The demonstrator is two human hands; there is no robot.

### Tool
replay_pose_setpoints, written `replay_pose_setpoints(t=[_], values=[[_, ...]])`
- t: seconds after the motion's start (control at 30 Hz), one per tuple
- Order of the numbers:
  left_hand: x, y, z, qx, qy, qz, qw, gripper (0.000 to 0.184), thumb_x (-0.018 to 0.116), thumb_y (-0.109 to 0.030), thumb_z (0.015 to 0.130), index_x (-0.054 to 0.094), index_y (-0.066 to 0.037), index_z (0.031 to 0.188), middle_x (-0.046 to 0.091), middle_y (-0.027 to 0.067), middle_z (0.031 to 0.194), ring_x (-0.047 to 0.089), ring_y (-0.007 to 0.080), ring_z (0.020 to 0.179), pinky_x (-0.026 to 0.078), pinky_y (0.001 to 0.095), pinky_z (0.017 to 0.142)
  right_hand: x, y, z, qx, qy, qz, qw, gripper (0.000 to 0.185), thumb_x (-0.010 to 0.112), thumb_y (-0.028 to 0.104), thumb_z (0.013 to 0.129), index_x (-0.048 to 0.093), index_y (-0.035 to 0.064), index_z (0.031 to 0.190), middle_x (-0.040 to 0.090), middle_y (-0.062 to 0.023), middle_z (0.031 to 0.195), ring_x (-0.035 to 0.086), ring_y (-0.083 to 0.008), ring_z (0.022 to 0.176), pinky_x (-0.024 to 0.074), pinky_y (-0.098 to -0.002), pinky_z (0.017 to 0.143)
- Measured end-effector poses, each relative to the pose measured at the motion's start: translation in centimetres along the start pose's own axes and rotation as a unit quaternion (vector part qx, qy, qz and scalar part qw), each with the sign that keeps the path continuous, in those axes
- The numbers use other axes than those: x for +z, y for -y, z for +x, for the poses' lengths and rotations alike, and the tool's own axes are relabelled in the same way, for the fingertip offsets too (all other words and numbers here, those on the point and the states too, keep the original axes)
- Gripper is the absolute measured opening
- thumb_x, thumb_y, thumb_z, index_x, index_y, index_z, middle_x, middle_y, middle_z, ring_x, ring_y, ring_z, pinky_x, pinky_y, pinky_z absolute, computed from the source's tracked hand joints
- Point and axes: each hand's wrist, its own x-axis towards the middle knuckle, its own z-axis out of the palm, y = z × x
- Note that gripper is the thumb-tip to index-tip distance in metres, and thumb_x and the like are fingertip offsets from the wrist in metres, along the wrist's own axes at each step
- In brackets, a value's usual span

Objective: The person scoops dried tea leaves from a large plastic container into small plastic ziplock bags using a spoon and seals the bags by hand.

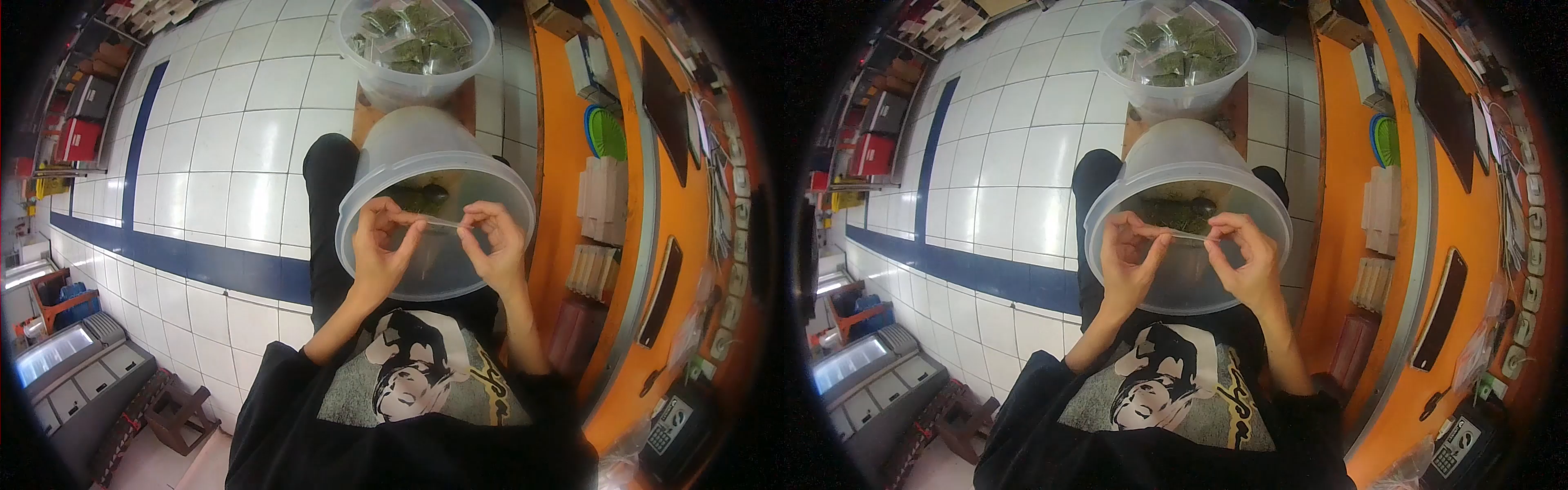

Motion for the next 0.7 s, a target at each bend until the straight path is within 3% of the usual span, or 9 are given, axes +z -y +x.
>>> replay_pose_setpoints(t=[0.13, 0.3, 0.47, 0.53, 0.57, 0.6, 0.63, 0.67, 0.7], values=[[0.4, -0.5, -0.1, 0.012, -0.005, -0.04, 0.999, 0.037, 0.063, 0.006, 0.084, 0.037, 0.0, 0.109, 0.064, 0.0144, 0.093, 0.062, 0.0149, 0.087, 0.048, 0.0267, 0.082, 0.6, 0.6, -0.1, 0.02, 0.029, 0.033, 0.999, 0.032, 0.063, -0.01, 0.078, 0.055, -0.0025, 0.108, 0.061, -0.008, 0.09, 0.063, -0.0129, 0.081, 0.0521, -0.0265, 0.074], [0.5, -0.5, -0.3, 0.005, 0.051, -0.036, 0.998, 0.039, 0.06, 0.008, 0.085, 0.034, -0.004, 0.111, 0.058, 0.0119, 0.096, 0.058, 0.0152, 0.091, 0.046, 0.0268, 0.082, 1.0, 1.9, 0.1, 0.005, 0.053, -0.061, 0.997, 0.034, 0.064, -0.008, 0.077, 0.054, 0.0009, 0.108, 0.063, -0.0081, 0.084, 0.064, -0.014, 0.077, 0.0525, -0.0262, 0.074], [0.2, -0.5, -0.4, 0.028, 0.077, 0.002, 0.997, 0.037, 0.062, 0.01, 0.082, 0.037, -0.003, 0.107, 0.059, 0.0116, 0.095, 0.058, 0.0145, 0.092, 0.047, 0.0285, 0.087, 1.3, 2.7, 0.6, -0.038, 0.037, -0.117, 0.992, 0.028, 0.065, -0.006, 0.077, 0.054, 0.0011, 0.102, 0.064, -0.0103, 0.087, 0.067, -0.0226, 0.078, 0.054, -0.0308, 0.072], [0.0, -0.4, -0.6, 0.017, 0.082, -0.003, 0.996, 0.038, 0.063, 0.01, 0.081, 0.037, -0.003, 0.106, 0.06, 0.0117, 0.095, 0.059, 0.016, 0.093, 0.046, 0.0286, 0.087, 0.8, 3.4, 0.9, -0.016, 0.12, -0.082, 0.989, 0.027, 0.064, -0.008, 0.075, 0.054, 0.0009, 0.099, 0.063, -0.0129, 0.088, 0.066, -0.0273, 0.08, 0.0535, -0.0342, 0.069], [-0.2, -0.6, -0.8, 0.004, 0.083, -0.021, 0.996, 0.039, 0.063, 0.01, 0.081, 0.037, -0.004, 0.105, 0.06, 0.0117, 0.096, 0.06, 0.0168, 0.094, 0.046, 0.0287, 0.088, 0.4, 3.6, 1.0, -0.013, 0.103, -0.095, 0.99, 0.027, 0.064, -0.008, 0.075, 0.054, 0.0009, 0.099, 0.063, -0.0129, 0.088, 0.066, -0.0273, 0.08, 0.0535, -0.0342, 0.069], [-0.4, -0.9, -1.0, -0.033, 0.074, -0.039, 0.996, 0.041, 0.064, 0.011, 0.08, 0.036, -0.005, 0.105, 0.062, 0.0112, 0.092, 0.061, 0.0177, 0.092, 0.046, 0.0289, 0.088, 0.1, 3.9, 1.1, 0.005, 0.146, -0.081, 0.986, 0.025, 0.064, -0.007, 0.074, 0.054, 0.0007, 0.096, 0.063, -0.0138, 0.086, 0.066, -0.0286, 0.079, 0.0519, -0.0354, 0.068], [-0.4, -1.2, -0.9, -0.009, 0.079, -0.044, 0.996, 0.042, 0.065, 0.01, 0.079, 0.035, -0.006, 0.104, 0.064, 0.01, 0.086, 0.062, 0.018, 0.09, 0.046, 0.0308, 0.089, -0.2, 4.1, 1.3, 0.023, 0.187, -0.068, 0.98, 0.023, 0.064, -0.007, 0.073, 0.055, 0.0005, 0.093, 0.062, -0.0148, 0.084, 0.065, -0.03, 0.078, 0.0502, -0.0367, 0.066], [-0.5, -1.3, -1.1, -0.027, 0.082, -0.067, 0.994, 0.045, 0.064, 0.011, 0.079, 0.034, -0.006, 0.108, 0.064, 0.0096, 0.084, 0.062, 0.0189, 0.091, 0.046, 0.0323, 0.091, -0.4, 4.6, 1.6, 0.026, 0.169, -0.081, 0.982, 0.023, 0.064, -0.007, 0.073, 0.055, 0.0005, 0.093, 0.062, -0.0148, 0.084, 0.065, -0.03, 0.078, 0.0502, -0.0367, 0.066], [-0.6, -1.5, -1.2, -0.046, 0.085, -0.089, 0.991, 0.048, 0.064, 0.012, 0.079, 0.034, -0.005, 0.112, 0.065, 0.0092, 0.082, 0.062, 0.0197, 0.091, 0.045, 0.0338, 0.093, -0.6, 5.2, 2.0, 0.0, 0.213, -0.093, 0.973, 0.021, 0.063, -0.006, 0.072, 0.055, 0.0003, 0.09, 0.063, -0.0149, 0.083, 0.064, -0.0301, 0.076, 0.0488, -0.0371, 0.065]])
